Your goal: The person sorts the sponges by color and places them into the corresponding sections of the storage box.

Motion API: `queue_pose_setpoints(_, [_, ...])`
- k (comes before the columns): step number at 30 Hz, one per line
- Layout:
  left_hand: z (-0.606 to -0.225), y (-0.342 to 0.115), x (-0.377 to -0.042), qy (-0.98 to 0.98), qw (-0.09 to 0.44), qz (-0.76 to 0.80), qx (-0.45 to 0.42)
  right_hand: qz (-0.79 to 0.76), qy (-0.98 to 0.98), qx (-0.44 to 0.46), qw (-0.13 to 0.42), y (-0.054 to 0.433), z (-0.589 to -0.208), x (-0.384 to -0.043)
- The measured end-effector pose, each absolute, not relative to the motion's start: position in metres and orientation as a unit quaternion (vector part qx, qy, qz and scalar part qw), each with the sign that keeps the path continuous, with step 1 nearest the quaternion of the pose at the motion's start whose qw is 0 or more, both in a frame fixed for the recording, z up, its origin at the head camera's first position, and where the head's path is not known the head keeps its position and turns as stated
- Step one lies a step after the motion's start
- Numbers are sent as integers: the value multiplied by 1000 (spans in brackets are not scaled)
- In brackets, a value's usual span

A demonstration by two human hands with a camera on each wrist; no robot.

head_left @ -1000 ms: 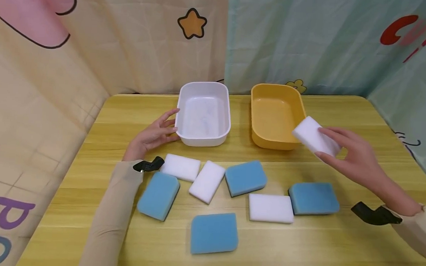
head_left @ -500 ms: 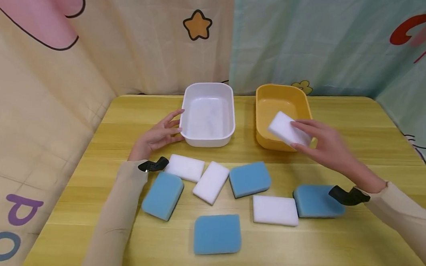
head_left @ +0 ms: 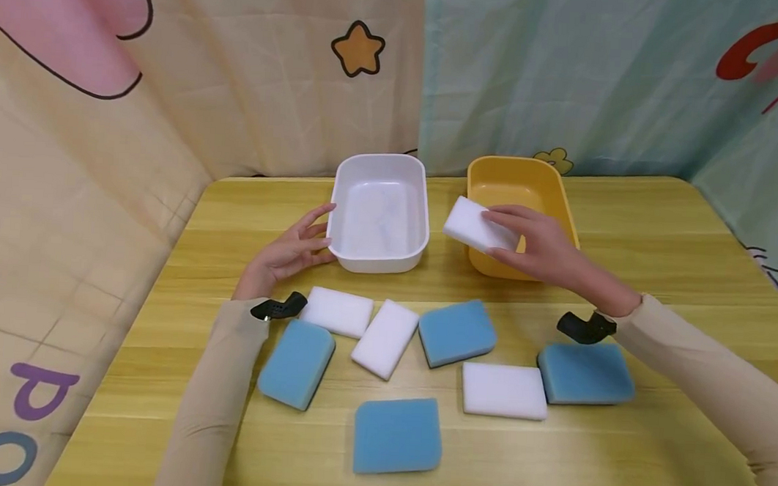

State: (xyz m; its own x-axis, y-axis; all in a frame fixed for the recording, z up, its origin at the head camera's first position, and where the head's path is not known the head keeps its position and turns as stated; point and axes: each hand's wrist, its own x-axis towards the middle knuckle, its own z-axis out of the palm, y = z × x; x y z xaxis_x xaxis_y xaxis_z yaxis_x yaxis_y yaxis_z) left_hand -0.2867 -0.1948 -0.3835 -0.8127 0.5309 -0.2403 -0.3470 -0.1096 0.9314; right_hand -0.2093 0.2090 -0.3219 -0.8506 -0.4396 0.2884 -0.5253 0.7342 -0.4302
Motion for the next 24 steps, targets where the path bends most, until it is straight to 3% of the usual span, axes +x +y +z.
queue_pose_setpoints(8, [-386, -197, -285, 587, 293, 745, 120, 274, -921, 274, 42, 186, -322, -231])
queue_pose_setpoints(24, [-384, -191, -282, 601, 290, 741, 81, 263, -911, 314, 45, 148, -316, -260])
